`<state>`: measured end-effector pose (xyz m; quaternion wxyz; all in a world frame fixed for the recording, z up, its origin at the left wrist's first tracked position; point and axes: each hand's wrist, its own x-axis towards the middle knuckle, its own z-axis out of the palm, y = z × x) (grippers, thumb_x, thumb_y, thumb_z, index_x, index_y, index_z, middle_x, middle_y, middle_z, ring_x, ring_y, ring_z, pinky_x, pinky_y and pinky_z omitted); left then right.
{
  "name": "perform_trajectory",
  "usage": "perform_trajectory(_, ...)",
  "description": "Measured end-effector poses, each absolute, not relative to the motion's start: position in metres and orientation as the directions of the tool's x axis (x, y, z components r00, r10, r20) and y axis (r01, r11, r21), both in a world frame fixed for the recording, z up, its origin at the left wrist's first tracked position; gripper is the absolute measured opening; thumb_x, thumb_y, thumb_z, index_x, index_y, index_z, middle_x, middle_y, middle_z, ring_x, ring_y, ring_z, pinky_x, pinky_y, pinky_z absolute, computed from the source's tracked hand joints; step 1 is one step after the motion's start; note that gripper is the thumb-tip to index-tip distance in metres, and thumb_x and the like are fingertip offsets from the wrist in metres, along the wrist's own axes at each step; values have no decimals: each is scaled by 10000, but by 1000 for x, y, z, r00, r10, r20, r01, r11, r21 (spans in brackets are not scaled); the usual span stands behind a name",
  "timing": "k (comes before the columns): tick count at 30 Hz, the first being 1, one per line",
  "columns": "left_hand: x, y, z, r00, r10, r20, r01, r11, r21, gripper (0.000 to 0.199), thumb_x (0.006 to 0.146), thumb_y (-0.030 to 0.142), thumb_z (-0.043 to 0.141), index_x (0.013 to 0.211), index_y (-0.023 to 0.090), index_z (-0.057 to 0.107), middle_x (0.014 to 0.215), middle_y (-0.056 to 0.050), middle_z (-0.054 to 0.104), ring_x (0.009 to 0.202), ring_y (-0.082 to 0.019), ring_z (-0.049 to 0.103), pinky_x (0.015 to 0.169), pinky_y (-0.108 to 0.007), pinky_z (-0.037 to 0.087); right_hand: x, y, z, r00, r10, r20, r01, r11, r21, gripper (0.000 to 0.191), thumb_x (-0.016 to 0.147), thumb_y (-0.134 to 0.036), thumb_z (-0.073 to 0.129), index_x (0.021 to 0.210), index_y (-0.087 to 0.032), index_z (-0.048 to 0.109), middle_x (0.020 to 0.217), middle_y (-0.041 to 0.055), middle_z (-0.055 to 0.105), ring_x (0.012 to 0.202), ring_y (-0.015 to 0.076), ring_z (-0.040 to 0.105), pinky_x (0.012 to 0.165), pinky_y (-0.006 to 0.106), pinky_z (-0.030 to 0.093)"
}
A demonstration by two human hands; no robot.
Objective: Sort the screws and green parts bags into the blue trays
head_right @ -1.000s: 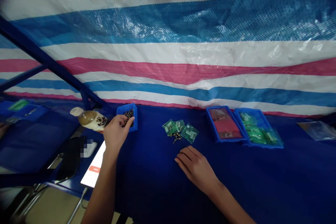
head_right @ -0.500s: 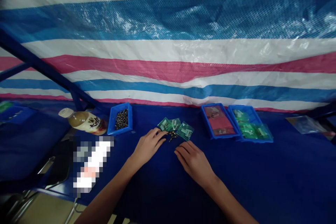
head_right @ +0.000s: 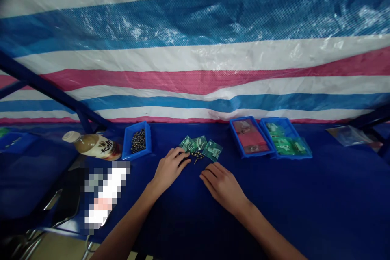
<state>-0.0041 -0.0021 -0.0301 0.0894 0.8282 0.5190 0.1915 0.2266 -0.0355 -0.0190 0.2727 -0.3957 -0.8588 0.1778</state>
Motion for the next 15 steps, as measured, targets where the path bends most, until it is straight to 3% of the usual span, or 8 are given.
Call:
perform_trajectory(6,-5,1,-29,406,879,251,742,-478,471,143,944,313,575,992,215,669,964,-28,657,934,-184,606,846,-327,526,228,-36,-18,-534,791,299,575,599,-557,223,987,-234,454,993,-204,675,935,79,659,892,209,605,820,382,520)
perform_trajectory(11,1,-4,-20,414,860,298,646,-509,569,148,912,339,625,891,203,680,893,-25,671,862,-156,626,810,-286,523,227,-37,-16,-510,822,253,547,537,-642,224,991,-262,447,1022,-218,664,961,79,657,926,218,602,852,392,500)
perform_trajectory(15,11,-15,-12,463,800,381,458,-584,670,142,865,333,690,861,191,691,858,-28,675,828,-146,620,781,-271,511,225,-37,-12,-492,855,163,497,429,-754,241,1008,-306,412,1003,-226,640,939,55,653,888,188,602,788,326,490)
